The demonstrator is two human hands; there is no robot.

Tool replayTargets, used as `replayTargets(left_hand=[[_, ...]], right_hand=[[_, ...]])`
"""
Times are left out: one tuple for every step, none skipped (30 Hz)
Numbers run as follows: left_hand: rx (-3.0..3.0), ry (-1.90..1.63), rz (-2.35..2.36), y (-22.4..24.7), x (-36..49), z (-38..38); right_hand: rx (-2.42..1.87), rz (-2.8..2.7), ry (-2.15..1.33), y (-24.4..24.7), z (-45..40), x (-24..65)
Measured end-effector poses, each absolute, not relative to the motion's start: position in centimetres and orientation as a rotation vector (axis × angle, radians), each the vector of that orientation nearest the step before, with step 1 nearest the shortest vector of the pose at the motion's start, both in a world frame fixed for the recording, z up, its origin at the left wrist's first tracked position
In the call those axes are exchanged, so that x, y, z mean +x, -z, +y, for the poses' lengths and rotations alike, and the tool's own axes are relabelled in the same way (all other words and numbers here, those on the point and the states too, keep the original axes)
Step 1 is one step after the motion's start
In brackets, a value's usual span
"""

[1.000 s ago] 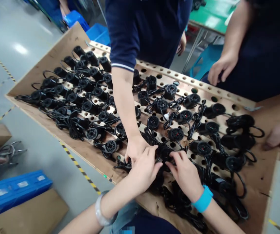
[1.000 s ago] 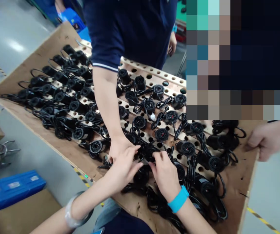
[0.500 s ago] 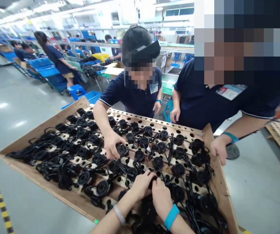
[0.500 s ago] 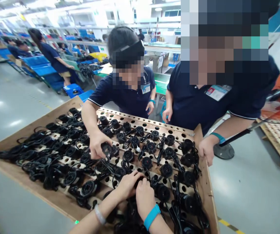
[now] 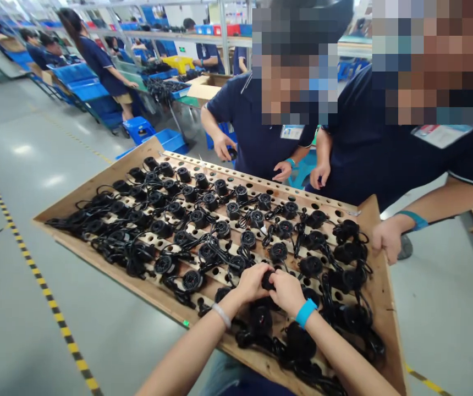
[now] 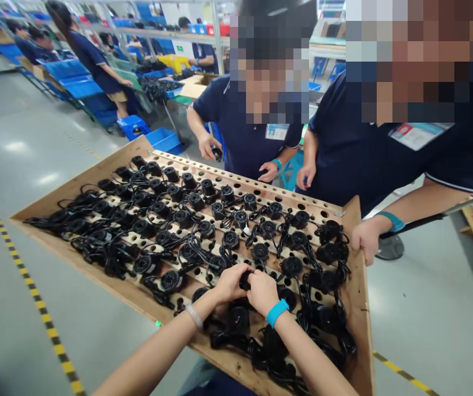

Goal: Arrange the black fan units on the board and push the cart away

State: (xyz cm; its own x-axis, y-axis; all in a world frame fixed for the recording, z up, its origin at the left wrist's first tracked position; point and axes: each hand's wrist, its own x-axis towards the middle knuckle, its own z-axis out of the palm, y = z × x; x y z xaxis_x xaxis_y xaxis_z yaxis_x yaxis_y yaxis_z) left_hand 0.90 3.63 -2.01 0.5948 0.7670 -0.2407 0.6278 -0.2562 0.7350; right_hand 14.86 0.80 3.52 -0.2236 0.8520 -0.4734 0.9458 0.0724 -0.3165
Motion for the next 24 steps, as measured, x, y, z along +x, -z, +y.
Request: replayTargets(left_hand=[[1.983,-0.218,1.098,2.1,0.9,3.6],[1.99,-0.22,1.09,2.2,0.8,3.7],[1.996,-0.215,1.086,2.2,0.8,3.7],[2.003,-0.205,1.084,2.2,0.8,3.7],[2.01,-0.193,1.082,2.2,0.7,3.7],[2.017,-0.184,1.073,2.2,0.7,3.8],[2.024,-0.179,1.063,2.2,0.7,3.8],[2.028,-0.178,1.053,2.2,0.6,3.8],[2.031,-0.177,1.049,2.2,0.6,3.8],[2.033,-0.173,1.05,2.2,0.6,3.7],[2.035,-0.163,1.055,2.2,0.6,3.7],[2.038,-0.149,1.063,2.2,0.6,3.7],[2.04,-0.133,1.073,2.2,0.6,3.7],[2.043,-0.117,1.079,2.1,0.6,3.7],[2.045,-0.104,1.081,2.0,0.7,3.7],[2.046,-0.095,1.081,1.9,0.7,3.7],[2.047,-0.088,1.083,1.7,0.7,3.7],[2.048,-0.082,1.085,1.6,0.7,3.8],[2.048,-0.075,1.087,1.4,0.7,3.8],[2.047,-0.067,1.093,1.2,0.7,3.8],[2.044,-0.059,1.099,1.1,0.7,3.8],[2.042,-0.053,1.104,1.0,0.7,3.8],[2.039,-0.048,1.107,0.9,0.7,3.8],[2.036,-0.044,1.11,0.9,0.7,3.8]], right_hand=[[1.847,2.163,0.851,-3.5,0.8,14.8],[1.846,2.154,0.847,-3.4,0.9,14.8],[1.839,2.15,0.847,-3.3,0.9,14.8],[1.828,2.153,0.853,-3.3,0.9,14.8],[1.814,2.161,0.864,-3.2,0.9,14.8],[1.799,2.172,0.878,-3.2,0.9,14.9],[1.787,2.186,0.894,-3.2,0.9,15.1],[1.776,2.2,0.912,-3.2,0.9,15.4],[1.766,2.216,0.926,-3.3,0.8,15.8],[1.774,2.233,0.939,-3.3,0.7,16.3],[1.807,2.25,0.955,-3.4,0.5,16.8],[1.861,2.266,0.978,-3.5,0.2,17.3],[1.929,2.28,1.01,-3.6,-0.1,17.8],[1.999,2.289,1.052,-3.6,-0.5,18.2],[2.059,2.292,1.103,-3.6,-1.0,18.5],[2.098,2.289,1.157,-3.6,-1.4,18.6],[2.115,2.282,1.201,-3.5,-1.9,18.6],[2.126,2.273,1.23,-3.3,-2.3,18.4],[2.137,2.262,1.242,-3.1,-2.7,18.2],[2.15,2.255,1.239,-2.8,-3.0,17.9],[2.164,2.253,1.225,-2.6,-3.3,17.6],[2.178,2.252,1.206,-2.3,-3.4,17.4],[2.19,2.249,1.186,-2.1,-3.6,17.1],[2.2,2.24,1.17,-1.9,-3.7,16.9]])
